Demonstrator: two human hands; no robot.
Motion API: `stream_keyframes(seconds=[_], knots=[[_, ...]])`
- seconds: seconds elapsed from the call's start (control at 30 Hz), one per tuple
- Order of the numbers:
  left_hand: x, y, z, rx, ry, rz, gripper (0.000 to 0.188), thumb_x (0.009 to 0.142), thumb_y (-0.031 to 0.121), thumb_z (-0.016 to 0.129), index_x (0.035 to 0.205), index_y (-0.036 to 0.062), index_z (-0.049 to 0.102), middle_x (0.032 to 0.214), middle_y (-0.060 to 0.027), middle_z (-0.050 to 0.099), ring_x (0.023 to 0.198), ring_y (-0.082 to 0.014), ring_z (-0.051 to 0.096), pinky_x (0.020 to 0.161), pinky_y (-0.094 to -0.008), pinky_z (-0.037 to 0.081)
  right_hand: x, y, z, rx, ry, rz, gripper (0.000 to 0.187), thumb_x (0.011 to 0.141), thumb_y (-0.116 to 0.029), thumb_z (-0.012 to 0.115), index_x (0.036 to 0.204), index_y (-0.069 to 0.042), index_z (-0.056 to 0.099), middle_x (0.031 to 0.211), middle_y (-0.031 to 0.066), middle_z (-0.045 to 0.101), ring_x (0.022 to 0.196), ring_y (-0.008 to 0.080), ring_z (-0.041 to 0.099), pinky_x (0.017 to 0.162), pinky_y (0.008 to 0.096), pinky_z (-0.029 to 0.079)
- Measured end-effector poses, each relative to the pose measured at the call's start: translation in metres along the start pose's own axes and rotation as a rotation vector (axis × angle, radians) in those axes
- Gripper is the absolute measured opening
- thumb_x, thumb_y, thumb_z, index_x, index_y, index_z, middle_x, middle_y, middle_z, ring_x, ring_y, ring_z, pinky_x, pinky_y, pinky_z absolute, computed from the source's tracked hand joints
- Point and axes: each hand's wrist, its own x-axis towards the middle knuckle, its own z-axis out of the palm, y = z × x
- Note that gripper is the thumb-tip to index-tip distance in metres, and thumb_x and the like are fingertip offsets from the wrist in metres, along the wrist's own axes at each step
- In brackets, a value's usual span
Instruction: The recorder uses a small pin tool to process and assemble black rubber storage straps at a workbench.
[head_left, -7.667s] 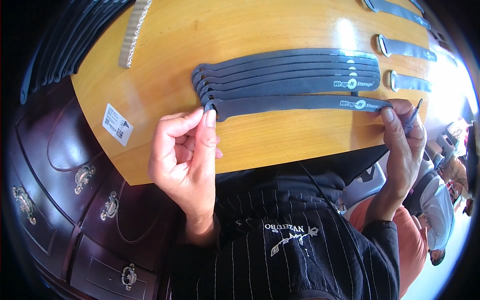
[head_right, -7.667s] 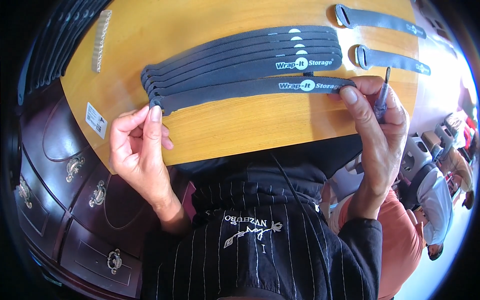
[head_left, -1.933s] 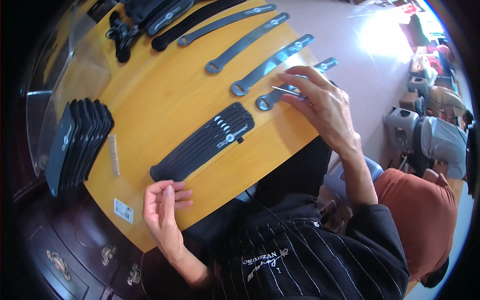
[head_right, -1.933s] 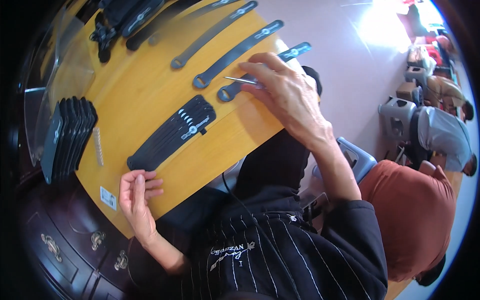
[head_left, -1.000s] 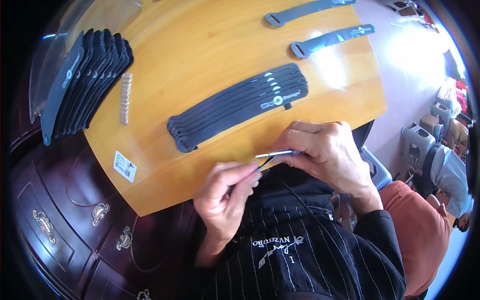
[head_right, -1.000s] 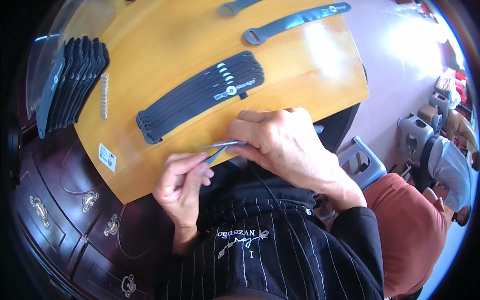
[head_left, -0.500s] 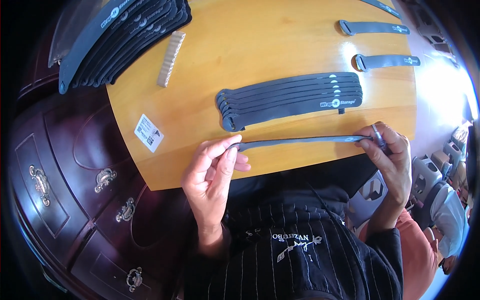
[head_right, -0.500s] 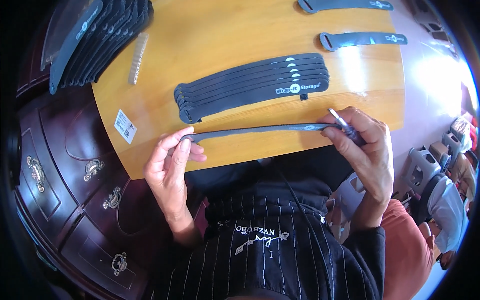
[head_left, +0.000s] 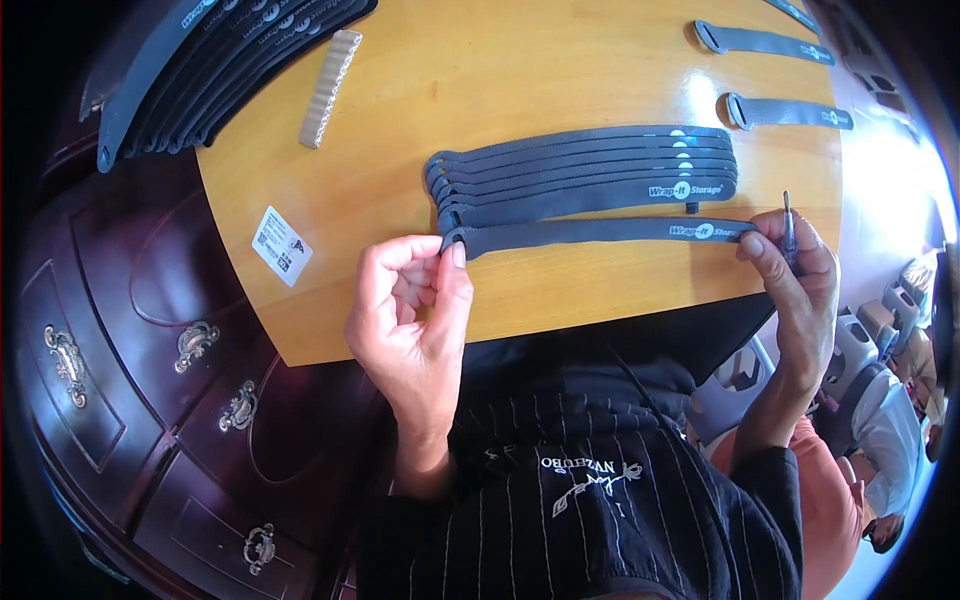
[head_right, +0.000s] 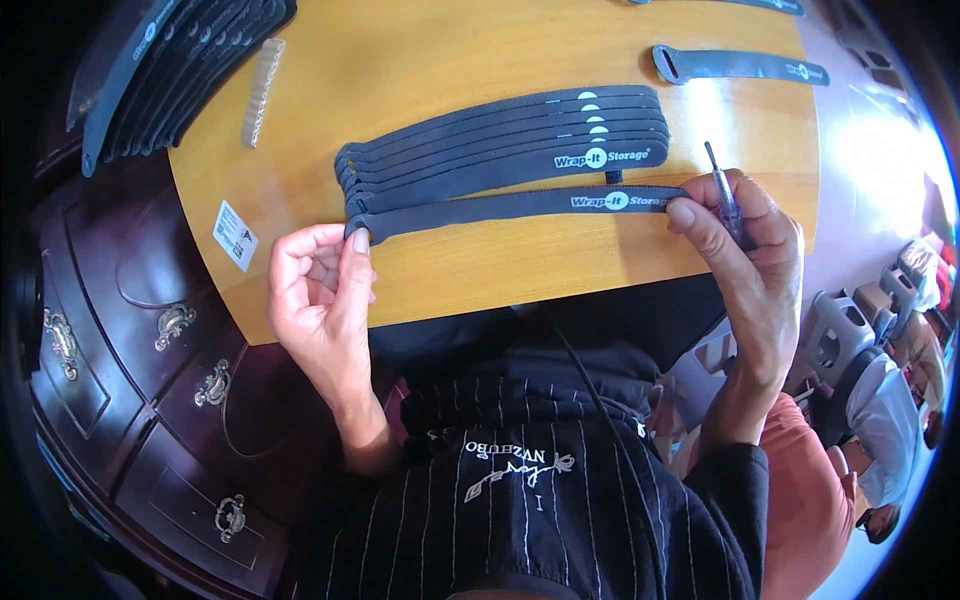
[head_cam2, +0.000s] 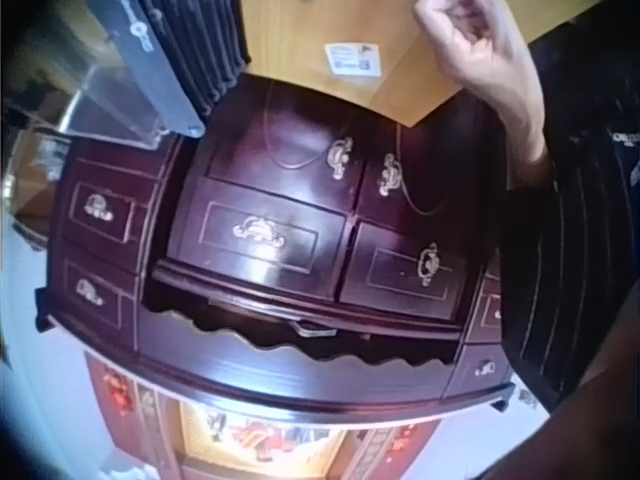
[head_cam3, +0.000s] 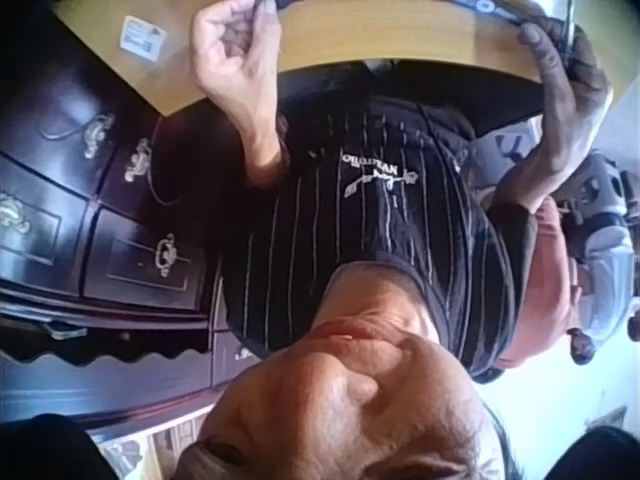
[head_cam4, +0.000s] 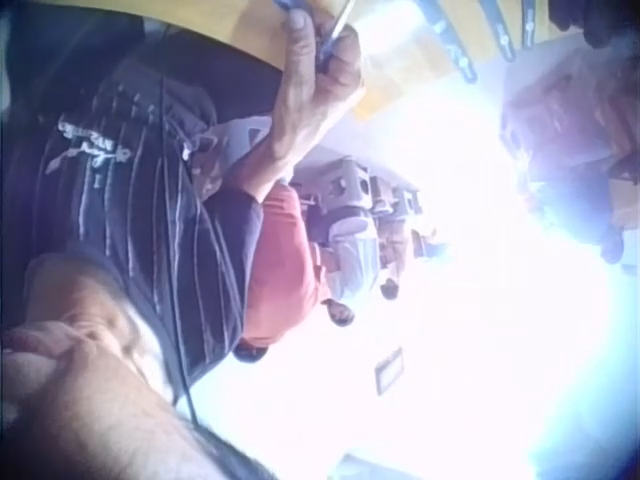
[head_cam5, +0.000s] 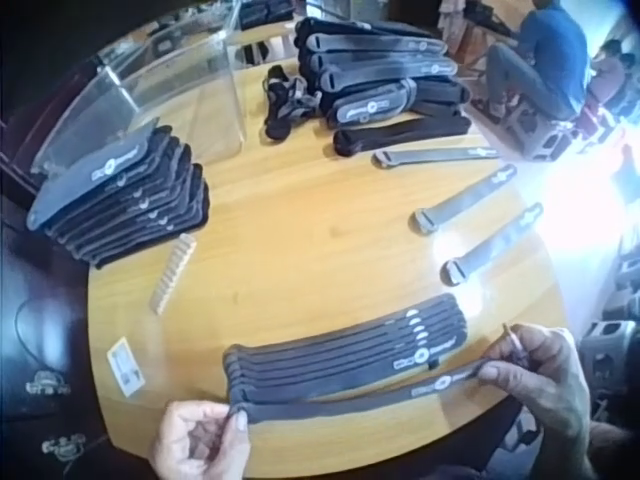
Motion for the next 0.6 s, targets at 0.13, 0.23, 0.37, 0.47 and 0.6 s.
stream_keyframes(seconds=[0.13, 0.23, 0.37, 0.47, 0.6], knots=[[0.0023, -0.0009, 0.0027, -0.026, 0.0, -0.027, 0.016, 0.082, -0.009, 0.067, 0.093, -0.003, 0.057, 0.075, -0.0005, 0.059, 0.063, -0.0018, 0.051, 0.057, -0.0157, 0.042, 0.0019, 0.0, -0.0009, 0.001, -0.009, -0.009, 0.02, 0.084, -0.016, 0.072, 0.095, -0.001, 0.066, 0.079, -0.0003, 0.064, 0.074, 0.0067, 0.056, 0.072, 0.0212, 0.042], [0.0032, -0.0029, 0.003, -0.022, 0.007, -0.028, 0.017, 0.081, -0.009, 0.067, 0.093, -0.0025, 0.057, 0.074, -0.0001, 0.059, 0.063, -0.0014, 0.051, 0.056, -0.0158, 0.042, 0.0047, 0.0011, -0.002, -0.038, -0.033, 0.003, 0.02, 0.085, -0.017, 0.072, 0.094, -0.001, 0.066, 0.078, -0.0001, 0.065, 0.074, 0.0062, 0.055, 0.073, 0.0213, 0.042], [0.0035, -0.0037, 0.0046, -0.002, 0.016, -0.009, 0.017, 0.08, -0.009, 0.068, 0.092, -0.0017, 0.058, 0.073, 0.0002, 0.059, 0.063, -0.0013, 0.052, 0.056, -0.0158, 0.043, 0.0049, 0.0024, 0.0, -0.032, -0.034, 0.018, 0.02, 0.085, -0.018, 0.072, 0.094, -0.002, 0.066, 0.078, -0.0001, 0.065, 0.074, 0.0058, 0.055, 0.074, 0.0213, 0.042], [0.0042, -0.0025, 0.0046, 0.013, 0.022, -0.012, 0.017, 0.08, -0.009, 0.068, 0.091, -0.0012, 0.058, 0.072, 0.0003, 0.059, 0.062, -0.0013, 0.051, 0.056, -0.016, 0.043, 0.0061, 0.0037, 0.0014, -0.023, -0.008, 0.032, 0.019, 0.084, -0.018, 0.072, 0.094, -0.003, 0.066, 0.078, -0.0004, 0.065, 0.074, 0.0053, 0.054, 0.074, 0.0211, 0.042], [0.0061, -0.001, 0.0064, 0.043, 0.027, 0.013, 0.017, 0.08, -0.009, 0.068, 0.09, -0.001, 0.057, 0.071, 0.0001, 0.059, 0.061, -0.0014, 0.051, 0.055, -0.0163, 0.043, 0.006, 0.0002, 0.0008, -0.029, 0.005, 0.033, 0.018, 0.084, -0.018, 0.072, 0.092, -0.004, 0.066, 0.078, -0.001, 0.065, 0.074, 0.0051, 0.054, 0.074, 0.0211, 0.041]])
